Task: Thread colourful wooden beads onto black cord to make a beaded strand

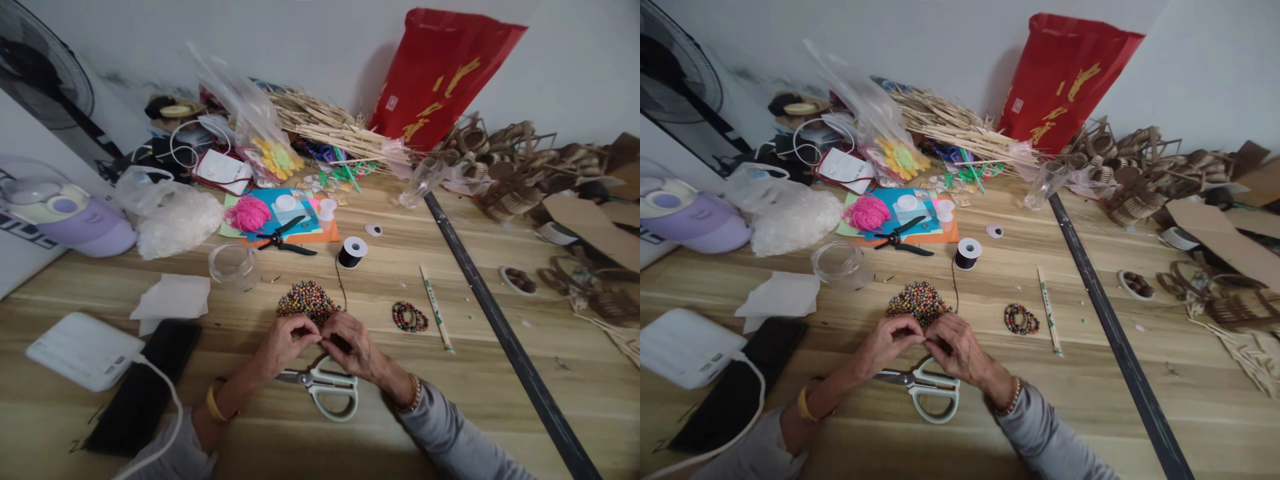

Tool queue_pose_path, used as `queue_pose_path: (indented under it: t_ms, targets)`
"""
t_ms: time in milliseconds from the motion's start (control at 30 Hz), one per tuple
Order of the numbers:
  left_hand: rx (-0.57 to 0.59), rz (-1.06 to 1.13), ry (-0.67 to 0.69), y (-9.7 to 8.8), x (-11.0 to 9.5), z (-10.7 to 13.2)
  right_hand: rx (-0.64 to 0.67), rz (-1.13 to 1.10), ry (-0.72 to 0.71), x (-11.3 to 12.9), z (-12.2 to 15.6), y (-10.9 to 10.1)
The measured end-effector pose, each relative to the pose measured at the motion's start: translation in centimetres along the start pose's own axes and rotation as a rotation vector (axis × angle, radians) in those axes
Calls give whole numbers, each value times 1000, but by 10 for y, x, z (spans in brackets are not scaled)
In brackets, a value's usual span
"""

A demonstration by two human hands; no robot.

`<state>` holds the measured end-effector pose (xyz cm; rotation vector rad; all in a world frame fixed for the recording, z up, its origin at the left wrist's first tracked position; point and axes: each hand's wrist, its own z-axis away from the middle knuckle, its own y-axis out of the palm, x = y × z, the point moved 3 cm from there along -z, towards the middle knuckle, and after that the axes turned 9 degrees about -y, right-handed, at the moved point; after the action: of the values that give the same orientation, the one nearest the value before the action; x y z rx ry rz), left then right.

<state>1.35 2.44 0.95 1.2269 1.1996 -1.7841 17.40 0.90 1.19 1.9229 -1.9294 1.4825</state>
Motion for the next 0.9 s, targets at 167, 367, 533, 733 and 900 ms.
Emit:
queue_pose_path:
  t_ms: [167, 367, 533, 733, 900]
  targets:
    - [20, 90, -52, -3, -2, 0, 8, 2, -1, 3, 0, -1]
    - [32, 156, -70, -4, -1, 0, -24, -15, 2, 4, 1, -4]
    - [46, 128, -40, -3, -2, 0, -38, -38, 20, 2, 0, -3]
    - [35, 94, -18, -3, -4, 1, -41, -36, 27, 2, -1, -2]
    - [-11, 100, 1, -2, -5, 3, -39, -35, 13, 2, -2, -3]
